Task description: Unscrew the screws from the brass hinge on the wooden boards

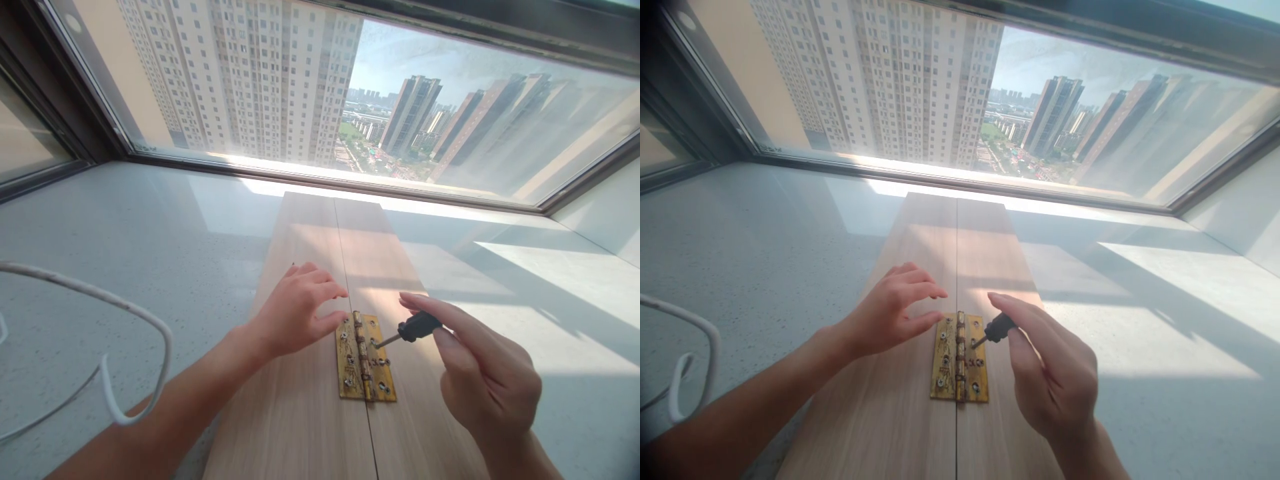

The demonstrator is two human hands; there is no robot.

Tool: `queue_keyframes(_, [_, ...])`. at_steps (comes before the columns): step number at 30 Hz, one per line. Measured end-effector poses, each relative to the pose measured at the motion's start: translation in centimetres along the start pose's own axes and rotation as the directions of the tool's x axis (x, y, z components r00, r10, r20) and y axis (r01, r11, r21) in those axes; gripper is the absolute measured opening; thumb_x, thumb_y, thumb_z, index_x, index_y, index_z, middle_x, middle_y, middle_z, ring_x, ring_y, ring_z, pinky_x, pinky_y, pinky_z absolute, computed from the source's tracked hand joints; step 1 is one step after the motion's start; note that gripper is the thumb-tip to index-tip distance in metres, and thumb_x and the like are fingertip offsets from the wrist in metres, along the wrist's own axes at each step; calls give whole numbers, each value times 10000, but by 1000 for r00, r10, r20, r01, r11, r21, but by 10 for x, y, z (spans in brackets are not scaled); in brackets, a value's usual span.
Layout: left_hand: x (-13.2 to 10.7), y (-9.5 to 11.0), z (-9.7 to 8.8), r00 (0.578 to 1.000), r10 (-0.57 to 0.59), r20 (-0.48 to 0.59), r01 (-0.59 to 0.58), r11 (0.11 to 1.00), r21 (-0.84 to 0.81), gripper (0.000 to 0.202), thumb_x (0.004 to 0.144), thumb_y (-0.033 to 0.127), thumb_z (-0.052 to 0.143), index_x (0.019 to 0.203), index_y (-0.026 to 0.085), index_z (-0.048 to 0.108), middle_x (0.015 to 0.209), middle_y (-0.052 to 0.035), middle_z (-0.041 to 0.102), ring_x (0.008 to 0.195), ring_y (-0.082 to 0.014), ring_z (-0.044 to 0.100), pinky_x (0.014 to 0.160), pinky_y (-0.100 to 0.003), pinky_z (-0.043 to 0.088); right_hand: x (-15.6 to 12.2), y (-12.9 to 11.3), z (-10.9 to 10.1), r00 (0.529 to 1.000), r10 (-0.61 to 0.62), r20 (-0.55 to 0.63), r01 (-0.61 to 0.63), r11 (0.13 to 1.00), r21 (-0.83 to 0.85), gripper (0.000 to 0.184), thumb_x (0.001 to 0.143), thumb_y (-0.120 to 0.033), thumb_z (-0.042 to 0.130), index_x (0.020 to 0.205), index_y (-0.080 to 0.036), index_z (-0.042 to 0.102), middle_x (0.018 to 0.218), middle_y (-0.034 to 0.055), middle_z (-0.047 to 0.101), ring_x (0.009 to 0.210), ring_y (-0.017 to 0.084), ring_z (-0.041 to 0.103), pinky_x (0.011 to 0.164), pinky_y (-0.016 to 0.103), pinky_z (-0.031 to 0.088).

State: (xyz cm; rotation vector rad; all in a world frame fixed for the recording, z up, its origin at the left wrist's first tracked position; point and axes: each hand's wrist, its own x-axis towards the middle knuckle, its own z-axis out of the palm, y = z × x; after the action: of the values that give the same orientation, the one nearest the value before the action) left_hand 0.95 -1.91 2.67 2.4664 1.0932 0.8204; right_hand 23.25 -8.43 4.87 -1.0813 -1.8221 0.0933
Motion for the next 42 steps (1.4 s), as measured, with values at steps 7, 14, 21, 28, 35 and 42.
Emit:
queue_keyframes(7, [13, 33, 28, 982, 78, 172, -72, 997, -42, 156, 745, 319, 698, 875, 233, 713, 799, -26, 648, 839, -216, 541, 760, -378, 395, 3, 9, 0, 995, -95, 2, 95, 995, 1, 453, 753, -40, 657, 1145, -267, 652, 982, 54, 633, 825, 194, 613, 660, 351, 507])
queue_keyframes(14, [21, 34, 31, 979, 111, 169, -96, 991, -93, 59, 761, 209, 657, 744, 215, 713, 738, -22, 653, 771, -187, 542, 709, -342, 417, -1, 6, -1, 990, -77, -115, 77, 997, -1, 438, 756, -35, 648, 1122, -275, 664, 975, 59, 667, 835, 219, 629, 657, 382, 525])
queue_keyframes(21, [8, 1, -14, 991, -40, -130, 28, 995, -93, 87, 807, 234, 620, 794, 205, 701, 780, -18, 658, 791, -175, 570, 709, -313, 469, 5, 11, -4, 779, 464, -421, -309, 869, 386, 222, 760, -229, 715, 982, -218, 710, 766, 11, 655, 664, 175, 637, 615, 358, 542])
queue_keyframes(28, [-30, -46, -15, 985, 8, -175, 29, 977, 209, 117, 830, 194, 568, 843, 193, 684, 836, -41, 650, 811, -188, 550, 742, -332, 451, 5, 14, 1, 696, 715, 65, -491, 407, 770, 159, 810, -185, 521, 794, -203, 678, 734, 18, 606, 662, 146, 594, 626, 306, 496])
queue_keyframes(35, [-33, -50, -4, 988, -21, -156, 48, 983, 176, 135, 817, 186, 560, 889, 199, 673, 904, -47, 634, 853, -192, 557, 772, -332, 456, 2, -7, 12, 792, 588, 167, -390, 276, 878, 213, 773, -196, 423, 710, -222, 625, 664, 14, 471, 596, 152, 460, 552, 308, 405])
queue_keyframes(42, [-34, -51, -4, 986, -31, -162, 53, 989, 136, 118, 807, 196, 582, 877, 184, 677, 901, -51, 632, 863, -193, 558, 777, -330, 457, -2, -8, 14, 850, 505, 152, -369, 365, 855, 249, 800, -178, 386, 733, -237, 619, 677, 18, 463, 616, 167, 454, 568, 322, 384])
